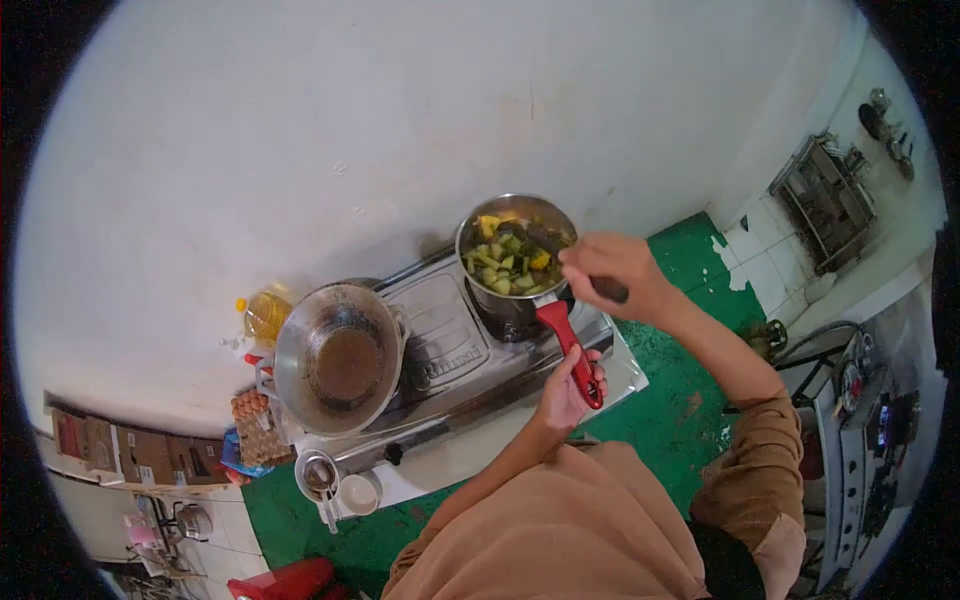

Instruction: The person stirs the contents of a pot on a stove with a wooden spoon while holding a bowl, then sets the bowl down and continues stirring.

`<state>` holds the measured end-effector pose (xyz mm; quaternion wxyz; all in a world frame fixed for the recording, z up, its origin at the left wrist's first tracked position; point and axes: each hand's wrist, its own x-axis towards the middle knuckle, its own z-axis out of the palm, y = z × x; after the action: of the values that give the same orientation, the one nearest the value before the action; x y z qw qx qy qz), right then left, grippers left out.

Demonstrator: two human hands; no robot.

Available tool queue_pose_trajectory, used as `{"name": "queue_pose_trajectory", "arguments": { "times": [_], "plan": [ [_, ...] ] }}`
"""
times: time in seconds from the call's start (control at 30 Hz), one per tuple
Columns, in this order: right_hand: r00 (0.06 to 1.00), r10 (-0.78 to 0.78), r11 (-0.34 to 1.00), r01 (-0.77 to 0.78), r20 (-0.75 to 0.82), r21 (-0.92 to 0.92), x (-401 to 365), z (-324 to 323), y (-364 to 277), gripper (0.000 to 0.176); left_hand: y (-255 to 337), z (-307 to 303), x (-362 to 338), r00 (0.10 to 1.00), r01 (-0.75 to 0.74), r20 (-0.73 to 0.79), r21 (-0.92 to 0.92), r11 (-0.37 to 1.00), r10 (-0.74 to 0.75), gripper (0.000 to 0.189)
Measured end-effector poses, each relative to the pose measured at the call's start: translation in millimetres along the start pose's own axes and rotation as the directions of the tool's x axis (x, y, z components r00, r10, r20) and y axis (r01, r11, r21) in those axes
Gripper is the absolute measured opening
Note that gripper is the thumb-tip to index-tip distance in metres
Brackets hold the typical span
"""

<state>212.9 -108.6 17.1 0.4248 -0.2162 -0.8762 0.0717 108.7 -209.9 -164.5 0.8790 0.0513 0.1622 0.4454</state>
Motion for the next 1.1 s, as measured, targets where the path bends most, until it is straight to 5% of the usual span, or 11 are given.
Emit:
{"name": "queue_pose_trajectory", "arguments": {
  "times": [0.17,0.27,0.33,0.37,0.5,0.57,0.73,1.1],
  "plan": [
    [0.932,-0.238,0.961,0.267,0.274,-0.074,-22.2,-11.2,-19.8,0.026,0.8,9.6,-3.5,0.996,0.020,-0.091,-0.017,1.000,-0.021,0.035],
    [0.886,-0.229,0.952,0.291,0.403,-0.099,-25.2,-25.8,-35.1,0.023,-4.4,12.3,1.1,0.974,-0.059,-0.219,-0.035,0.998,0.049,0.034],
    [0.864,-0.227,0.944,0.309,0.450,-0.117,-25.6,-34.5,-37.6,0.023,-2.2,8.6,-1.6,0.993,-0.044,-0.112,-0.026,0.999,0.041,0.033],
    [0.908,-0.192,0.965,0.245,0.373,-0.100,-25.0,-39.5,-35.3,0.021,-0.9,6.4,-2.7,0.999,-0.033,-0.003,-0.016,0.999,0.033,0.033],
    [0.988,-0.066,0.994,0.078,0.141,-0.077,-16.7,-42.3,-24.3,0.017,1.1,6.3,-2.4,1.000,0.014,-0.003,-0.014,1.000,-0.014,0.036],
    [0.989,0.001,0.999,0.005,0.146,-0.038,-15.8,-39.2,-20.6,0.012,2.1,11.2,-5.2,0.998,0.016,-0.063,-0.007,1.000,-0.016,0.037],
    [0.964,0.158,0.944,-0.211,0.215,0.254,-8.9,-28.3,-6.3,0.014,0.1,8.5,-3.9,0.999,-0.012,-0.038,0.004,1.000,0.012,0.037],
    [0.846,0.140,0.787,-0.411,0.515,0.460,9.3,-9.9,63.2,0.015,-1.4,5.7,-1.7,0.999,-0.014,-0.052,0.004,1.000,0.014,0.039]
  ]
}}
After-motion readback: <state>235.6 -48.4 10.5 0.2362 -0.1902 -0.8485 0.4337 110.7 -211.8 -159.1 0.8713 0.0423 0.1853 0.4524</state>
